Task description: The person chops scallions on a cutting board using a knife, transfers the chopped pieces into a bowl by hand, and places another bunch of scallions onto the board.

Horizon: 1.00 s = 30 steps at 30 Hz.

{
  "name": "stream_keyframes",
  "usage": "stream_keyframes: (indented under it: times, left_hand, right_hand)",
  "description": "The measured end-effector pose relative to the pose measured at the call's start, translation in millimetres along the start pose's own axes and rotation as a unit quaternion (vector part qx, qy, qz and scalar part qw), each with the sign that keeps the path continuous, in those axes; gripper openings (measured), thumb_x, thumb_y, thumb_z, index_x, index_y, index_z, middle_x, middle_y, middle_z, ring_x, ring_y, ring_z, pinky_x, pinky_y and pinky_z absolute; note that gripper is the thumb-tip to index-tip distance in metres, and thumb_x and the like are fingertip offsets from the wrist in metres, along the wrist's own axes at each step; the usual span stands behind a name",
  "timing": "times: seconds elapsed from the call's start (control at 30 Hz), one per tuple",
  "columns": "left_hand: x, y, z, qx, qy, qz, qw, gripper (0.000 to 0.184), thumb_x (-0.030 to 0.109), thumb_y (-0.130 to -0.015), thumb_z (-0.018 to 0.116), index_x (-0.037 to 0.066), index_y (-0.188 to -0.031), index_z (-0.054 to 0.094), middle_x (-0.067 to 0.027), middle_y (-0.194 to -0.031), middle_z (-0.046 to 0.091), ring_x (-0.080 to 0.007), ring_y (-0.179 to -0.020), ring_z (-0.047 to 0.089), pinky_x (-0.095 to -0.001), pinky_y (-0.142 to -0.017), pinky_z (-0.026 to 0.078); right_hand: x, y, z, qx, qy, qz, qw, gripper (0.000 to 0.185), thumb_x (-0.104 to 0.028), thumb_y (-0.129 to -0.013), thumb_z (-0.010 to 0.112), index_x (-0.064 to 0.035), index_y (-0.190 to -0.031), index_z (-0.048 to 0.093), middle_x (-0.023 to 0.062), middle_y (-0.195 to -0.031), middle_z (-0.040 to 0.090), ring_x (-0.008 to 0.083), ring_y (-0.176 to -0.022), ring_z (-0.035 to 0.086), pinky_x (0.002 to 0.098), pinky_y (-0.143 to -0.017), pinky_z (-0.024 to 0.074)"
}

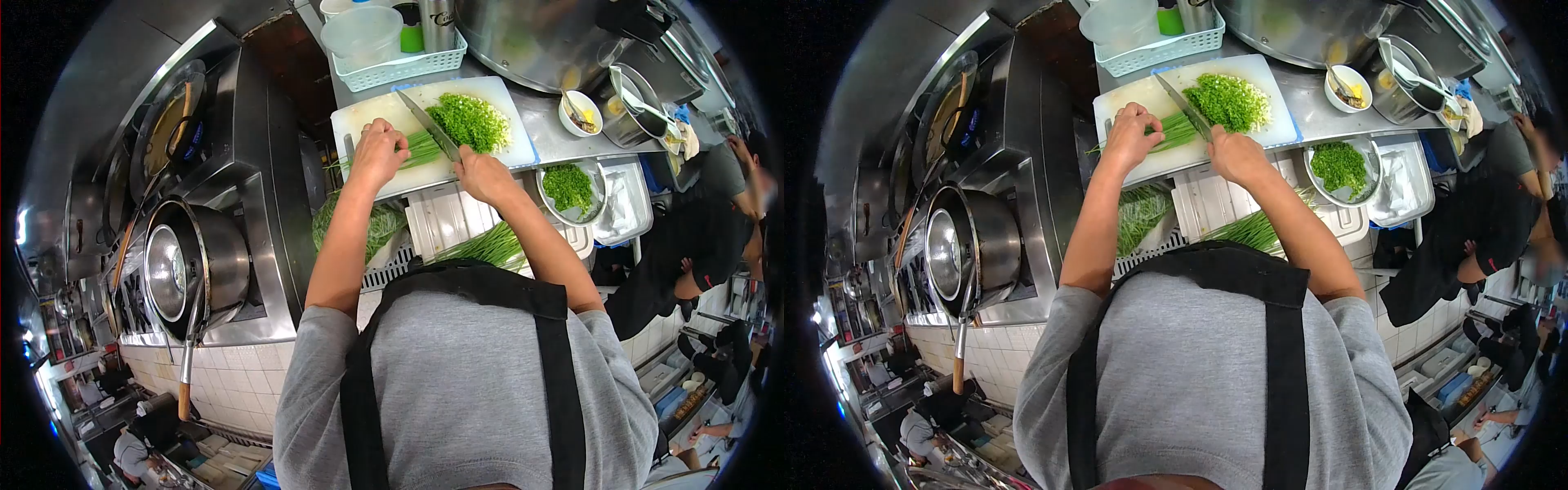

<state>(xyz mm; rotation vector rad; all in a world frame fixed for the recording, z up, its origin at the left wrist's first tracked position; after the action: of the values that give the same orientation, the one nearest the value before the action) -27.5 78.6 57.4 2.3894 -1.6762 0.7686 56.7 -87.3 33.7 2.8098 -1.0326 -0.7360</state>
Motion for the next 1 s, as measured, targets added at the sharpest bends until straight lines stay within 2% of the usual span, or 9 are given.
stream_keyframes:
  times: [0.07, 0.2, 0.4, 0.5, 0.7, 1.0]
  left_hand:
    - [-11.6, 0.2, -7.1, 0.027, 0.019, 0.001, 0.999, 0.009, 0.012, -0.072, 0.072, 0.008, -0.079, 0.070, -0.0124, -0.100, 0.058, -0.0322, -0.099, 0.055, -0.0393, -0.088, 0.046]
    - [-40.0, 4.2, -29.4, 0.059, 0.011, -0.059, 0.996, 0.007, 0.011, -0.074, 0.071, 0.009, -0.081, 0.071, -0.0117, -0.101, 0.058, -0.0307, -0.097, 0.057, -0.0406, -0.085, 0.048]
    - [-36.1, 3.8, -5.1, -0.005, 0.060, -0.012, 0.998, 0.011, 0.010, -0.078, 0.068, 0.005, -0.088, 0.070, -0.0106, -0.099, 0.059, -0.0273, -0.094, 0.061, -0.0368, -0.083, 0.049]
    - [-35.6, -0.4, 6.0, -0.019, 0.073, -0.023, 0.997, 0.011, 0.009, -0.078, 0.068, 0.005, -0.088, 0.070, -0.0108, -0.099, 0.059, -0.0267, -0.089, 0.063, -0.0362, -0.082, 0.049]
    - [-26.5, -6.0, 7.0, -0.035, 0.022, -0.006, 0.999, 0.011, 0.007, -0.077, 0.068, 0.004, -0.088, 0.069, -0.0101, -0.100, 0.060, -0.0259, -0.088, 0.064, -0.0360, -0.081, 0.050]
    - [-28.7, -6.9, 7.0, -0.031, 0.048, 0.003, 0.998, 0.011, 0.008, -0.077, 0.067, 0.005, -0.088, 0.070, -0.0097, -0.102, 0.060, -0.0276, -0.089, 0.063, -0.0374, -0.081, 0.050]
  right_hand:
    - [0.3, -0.9, 1.3, 0.005, -0.003, -0.005, 1.000, 0.028, -0.025, -0.091, 0.048, 0.0015, -0.101, 0.050, 0.0278, -0.085, 0.065, 0.0447, -0.082, 0.063, 0.0530, -0.077, 0.0493]
    - [-1.7, 0.9, -1.1, 0.006, 0.000, -0.004, 1.000, 0.028, -0.025, -0.091, 0.047, 0.0018, -0.100, 0.050, 0.0282, -0.084, 0.064, 0.0451, -0.081, 0.063, 0.0532, -0.076, 0.0492]
    - [-4.0, 1.6, -2.0, 0.016, 0.001, -0.009, 1.000, 0.027, -0.025, -0.091, 0.047, 0.0016, -0.099, 0.049, 0.0285, -0.083, 0.064, 0.0455, -0.080, 0.063, 0.0538, -0.075, 0.0488]
    - [-3.9, 1.9, -1.5, 0.017, 0.002, -0.004, 1.000, 0.028, -0.025, -0.091, 0.047, 0.0016, -0.099, 0.049, 0.0283, -0.082, 0.064, 0.0453, -0.079, 0.063, 0.0540, -0.075, 0.0487]
    - [-3.9, 1.7, -1.0, 0.015, 0.004, 0.002, 1.000, 0.028, -0.025, -0.091, 0.047, 0.0016, -0.100, 0.049, 0.0280, -0.082, 0.064, 0.0448, -0.079, 0.063, 0.0540, -0.075, 0.0488]
    - [-3.9, 1.3, -0.7, 0.021, 0.008, -0.001, 1.000, 0.027, -0.025, -0.091, 0.047, 0.0013, -0.098, 0.050, 0.0278, -0.080, 0.064, 0.0444, -0.078, 0.063, 0.0533, -0.074, 0.0494]
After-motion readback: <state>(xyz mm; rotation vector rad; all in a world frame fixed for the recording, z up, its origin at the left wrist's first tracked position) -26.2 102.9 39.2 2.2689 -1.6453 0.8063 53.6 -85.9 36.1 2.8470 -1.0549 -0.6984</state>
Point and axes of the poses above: each hand's wrist, its own y-axis away from the middle knuckle, its own z-axis out of the palm, x = y × z, the point moved 7 cm from there along -y, towards the middle knuckle
